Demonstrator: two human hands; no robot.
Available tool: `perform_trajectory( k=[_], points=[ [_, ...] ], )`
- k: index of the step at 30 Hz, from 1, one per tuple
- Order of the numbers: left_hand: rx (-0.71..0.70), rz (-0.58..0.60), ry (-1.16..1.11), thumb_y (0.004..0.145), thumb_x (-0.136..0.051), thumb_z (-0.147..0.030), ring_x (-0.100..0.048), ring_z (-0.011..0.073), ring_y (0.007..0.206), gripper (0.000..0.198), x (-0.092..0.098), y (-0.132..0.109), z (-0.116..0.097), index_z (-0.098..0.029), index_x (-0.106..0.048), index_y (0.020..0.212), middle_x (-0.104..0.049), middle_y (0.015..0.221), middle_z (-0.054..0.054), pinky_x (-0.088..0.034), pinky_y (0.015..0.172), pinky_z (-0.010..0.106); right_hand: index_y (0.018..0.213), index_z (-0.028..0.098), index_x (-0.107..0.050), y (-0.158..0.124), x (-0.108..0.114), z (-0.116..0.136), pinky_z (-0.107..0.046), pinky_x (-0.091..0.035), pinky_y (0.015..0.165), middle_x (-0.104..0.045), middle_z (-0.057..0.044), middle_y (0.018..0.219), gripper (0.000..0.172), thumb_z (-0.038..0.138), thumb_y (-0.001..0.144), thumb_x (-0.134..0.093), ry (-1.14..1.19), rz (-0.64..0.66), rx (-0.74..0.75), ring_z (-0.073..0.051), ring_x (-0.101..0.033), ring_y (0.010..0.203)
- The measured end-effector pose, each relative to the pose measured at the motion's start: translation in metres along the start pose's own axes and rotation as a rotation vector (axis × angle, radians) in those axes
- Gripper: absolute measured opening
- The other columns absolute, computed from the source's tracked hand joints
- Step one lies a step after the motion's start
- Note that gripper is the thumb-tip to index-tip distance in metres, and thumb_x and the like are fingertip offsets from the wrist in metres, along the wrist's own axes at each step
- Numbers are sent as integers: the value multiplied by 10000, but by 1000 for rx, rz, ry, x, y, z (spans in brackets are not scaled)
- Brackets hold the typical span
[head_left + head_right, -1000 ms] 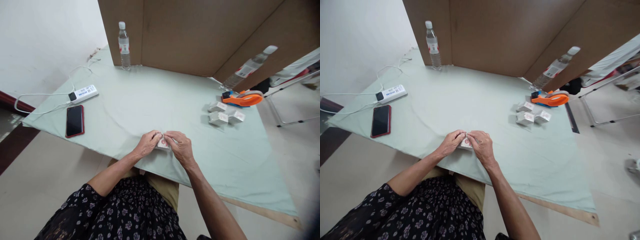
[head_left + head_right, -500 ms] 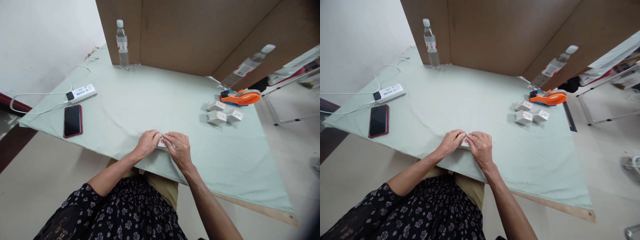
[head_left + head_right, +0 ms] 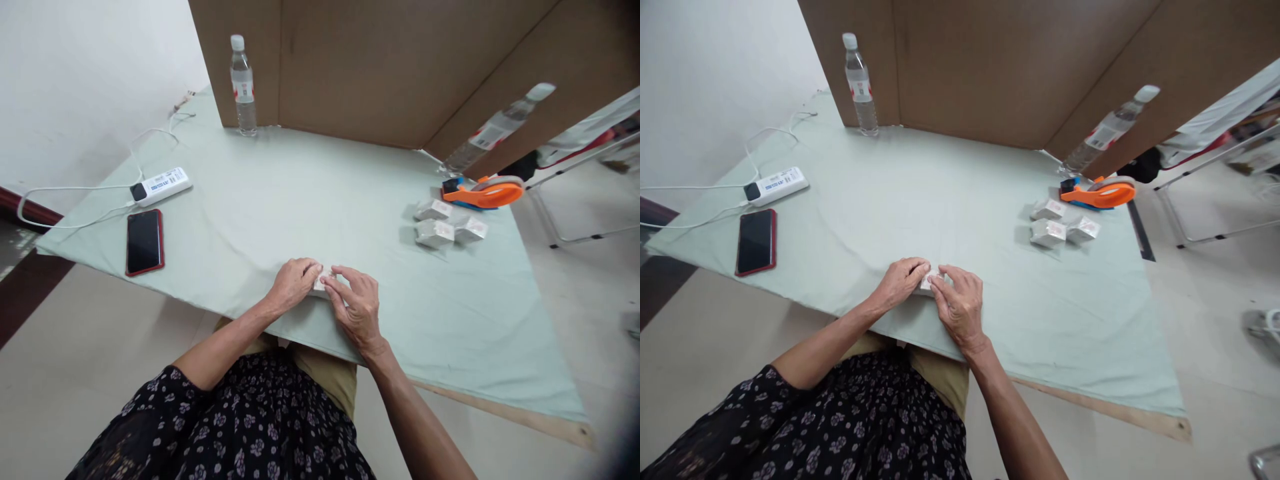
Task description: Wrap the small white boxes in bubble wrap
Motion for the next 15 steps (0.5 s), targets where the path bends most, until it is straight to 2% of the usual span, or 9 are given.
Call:
perform_trajectory(
  k=[5,7,9,12,15],
  points=[
    [9,-4,36,951,-443,-317,-587,159,785,319,2,0,1,-180,-680,787,-678,773,11,-416,748,254,1011,246,-695,-13,13,-3,-420,-491,929,-701,-78,1170,147,171,891,-654,82,-69,-92,-236,-653,1083],
    [21,-4,32,949,-446,-321,-616,171,848,308,3,0,2,-183,-699,838,-714,848,24,-440,789,257,1060,249,-682,-17,16,-8,-428,-504,947,-674,-89,1225,177,199,892,-656,119,-44,-151,-239,-642,1114],
    [29,3,19,950,-444,-330,-635,179,888,311,3,0,3,-186,-710,879,-735,907,33,-458,817,263,1201,253,-636,-18,15,-16,-459,-493,1008,-609,-112,1340,315,265,888,-668,165,47,-200,-258,-596,1214],
    [40,5,5,950,-443,-344,-652,190,929,319,3,0,5,-188,-719,918,-748,962,44,-478,862,279,1464,265,-427,-15,6,-29,-519,-415,1117,-472,-135,1506,683,388,852,-705,228,261,-211,-295,-452,1393],
    [73,-10,4,959,-424,-360,-662,205,985,344,3,-1,7,-193,-725,968,-753,1016,53,-490,910,304,1550,280,-282,-11,-9,-41,-551,-390,1128,-426,-138,1549,888,462,807,-734,282,415,-197,-324,-408,1427]
  ],
)
Point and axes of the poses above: each hand's wrist, its own y-axis towards the middle knuckle, its own x-axis out of the back of the hand, z = x × y, the point moved 3 cm from there along y, towards the middle knuckle
